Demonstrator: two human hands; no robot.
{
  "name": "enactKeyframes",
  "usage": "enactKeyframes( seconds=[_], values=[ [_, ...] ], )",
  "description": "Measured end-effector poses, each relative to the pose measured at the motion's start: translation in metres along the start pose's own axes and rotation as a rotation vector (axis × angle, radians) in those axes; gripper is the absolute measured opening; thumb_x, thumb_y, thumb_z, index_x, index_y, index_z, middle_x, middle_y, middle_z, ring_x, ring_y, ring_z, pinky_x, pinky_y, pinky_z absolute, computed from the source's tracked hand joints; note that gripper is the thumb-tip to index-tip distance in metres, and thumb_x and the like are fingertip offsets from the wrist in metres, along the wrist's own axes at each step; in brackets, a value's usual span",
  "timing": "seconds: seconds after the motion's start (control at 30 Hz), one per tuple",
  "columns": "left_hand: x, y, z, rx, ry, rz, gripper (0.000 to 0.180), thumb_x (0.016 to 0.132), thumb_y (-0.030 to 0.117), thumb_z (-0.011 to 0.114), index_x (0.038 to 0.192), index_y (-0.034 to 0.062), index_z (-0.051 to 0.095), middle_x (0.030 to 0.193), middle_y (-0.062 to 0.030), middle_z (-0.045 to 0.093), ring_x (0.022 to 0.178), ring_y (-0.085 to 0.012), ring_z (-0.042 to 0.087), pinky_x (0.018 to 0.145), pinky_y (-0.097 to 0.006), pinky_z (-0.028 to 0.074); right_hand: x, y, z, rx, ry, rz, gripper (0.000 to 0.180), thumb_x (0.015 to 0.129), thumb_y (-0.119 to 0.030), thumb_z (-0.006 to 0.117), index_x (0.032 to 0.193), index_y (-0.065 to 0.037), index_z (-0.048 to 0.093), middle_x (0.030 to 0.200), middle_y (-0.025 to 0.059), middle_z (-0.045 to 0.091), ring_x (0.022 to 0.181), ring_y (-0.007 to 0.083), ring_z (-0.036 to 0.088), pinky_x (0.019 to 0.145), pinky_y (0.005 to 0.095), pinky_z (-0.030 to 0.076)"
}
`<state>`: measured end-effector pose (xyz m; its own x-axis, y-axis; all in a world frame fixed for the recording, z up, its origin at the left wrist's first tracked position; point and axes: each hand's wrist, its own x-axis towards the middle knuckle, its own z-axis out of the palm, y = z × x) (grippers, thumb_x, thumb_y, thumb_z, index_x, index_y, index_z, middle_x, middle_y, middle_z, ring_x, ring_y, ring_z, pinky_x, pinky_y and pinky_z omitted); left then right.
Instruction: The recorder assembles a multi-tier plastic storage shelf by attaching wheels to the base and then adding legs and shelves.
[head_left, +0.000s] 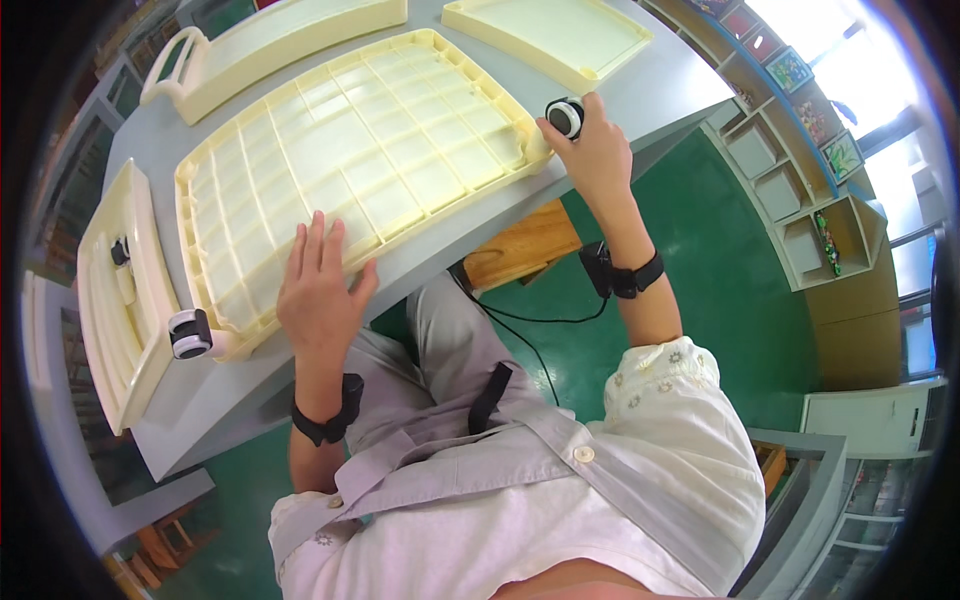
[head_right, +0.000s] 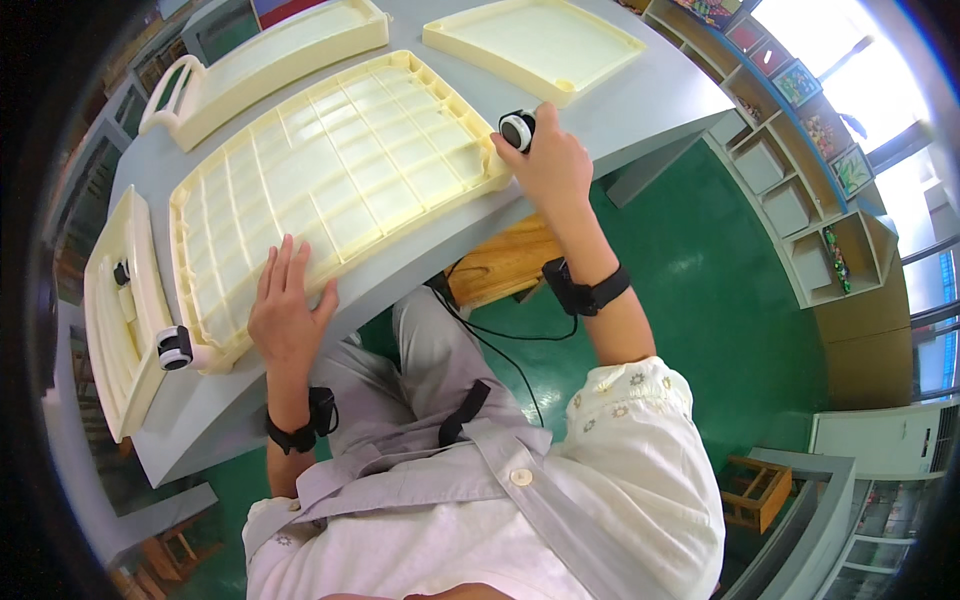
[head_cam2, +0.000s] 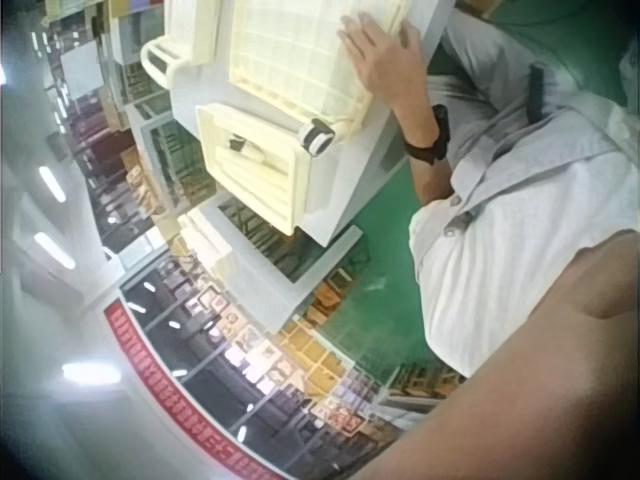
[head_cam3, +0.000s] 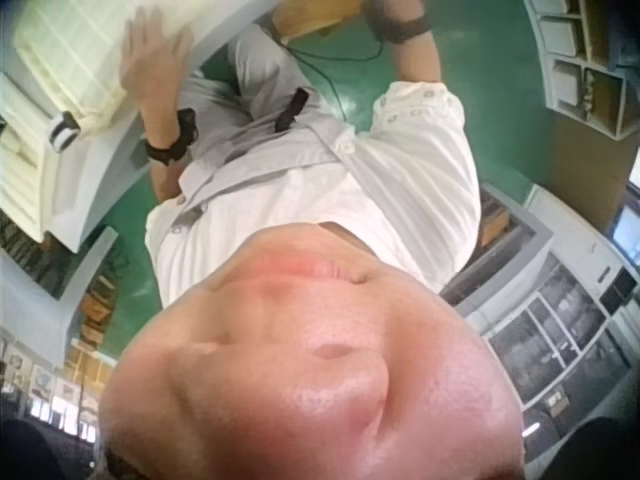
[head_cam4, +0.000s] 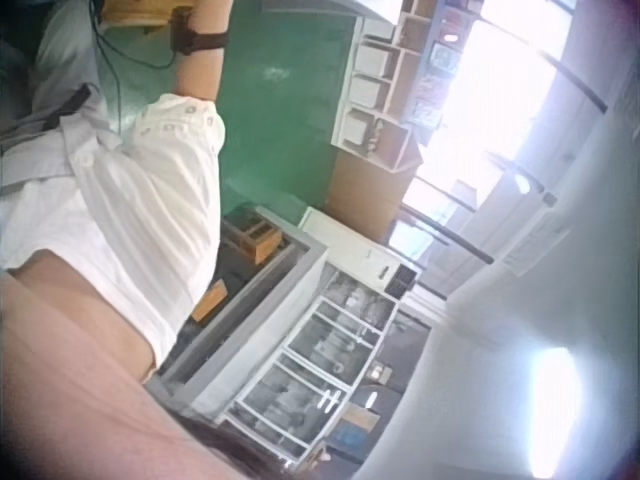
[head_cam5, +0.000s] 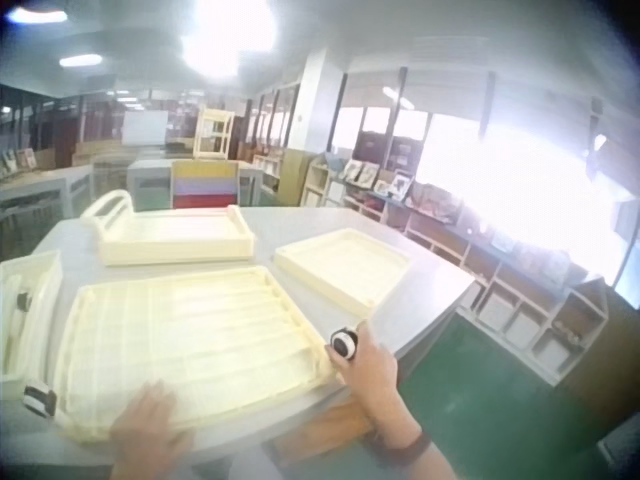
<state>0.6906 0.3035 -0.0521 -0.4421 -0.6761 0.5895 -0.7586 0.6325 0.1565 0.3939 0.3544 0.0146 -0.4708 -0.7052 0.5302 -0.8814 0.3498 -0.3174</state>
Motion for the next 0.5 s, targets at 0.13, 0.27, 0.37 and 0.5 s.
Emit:
enactKeyframes(
  seconds=[0.13, 0.27, 0.37, 0.5],
  values=[
    [0.001, 0.005, -0.006, -0.040, 0.032, 0.022, 0.041, 0.070, 0.021, 0.062, 0.109, 0.0108, 0.054, 0.119, -0.0049, 0.050, 0.108, -0.0245, 0.049, 0.083, -0.032, 0.044, -0.006, -0.010, -0.006, -0.039, -0.038, 0.079, 0.044, 0.074, -0.038, 0.061, 0.084, -0.002, 0.039, 0.070, 0.0184, 0.059, 0.066, 0.0368, 0.058, 0.057, 0.0403, 0.046],
    [-0.007, -0.004, -0.048, -0.306, 0.089, 0.143, 0.036, 0.072, 0.011, 0.059, 0.107, 0.0046, 0.053, 0.114, -0.0122, 0.052, 0.100, -0.0279, 0.052, 0.081, -0.033, 0.044, 0.000, 0.015, -0.027, 0.344, -0.341, -0.037, 0.052, 0.077, -0.033, 0.060, 0.106, 0.003, 0.037, 0.079, 0.0187, 0.061, 0.065, 0.0294, 0.060, 0.060, 0.0347, 0.046],
    [-0.027, -0.041, -0.101, -0.274, 0.374, 0.322, 0.021, 0.073, 0.002, 0.056, 0.094, 0.0006, 0.057, 0.093, -0.0150, 0.059, 0.082, -0.0283, 0.058, 0.072, -0.032, 0.046, -0.005, 0.026, -0.045, 0.448, -0.487, -0.111, 0.058, 0.079, -0.028, 0.059, 0.125, -0.003, 0.033, 0.088, 0.0152, 0.062, 0.069, 0.0203, 0.061, 0.065, 0.0299, 0.046],
    [-0.016, -0.130, -0.158, -0.073, 0.348, -0.043, 0.012, 0.082, 0.007, 0.051, 0.087, -0.0019, 0.057, 0.080, -0.0109, 0.060, 0.077, -0.0180, 0.057, 0.067, -0.028, 0.044, -0.007, 0.039, -0.040, 0.499, -0.263, -0.058, 0.046, 0.080, -0.024, 0.058, 0.121, -0.009, 0.042, 0.103, 0.0133, 0.057, 0.083, 0.0195, 0.059, 0.069, 0.0293, 0.046]
  ],
)
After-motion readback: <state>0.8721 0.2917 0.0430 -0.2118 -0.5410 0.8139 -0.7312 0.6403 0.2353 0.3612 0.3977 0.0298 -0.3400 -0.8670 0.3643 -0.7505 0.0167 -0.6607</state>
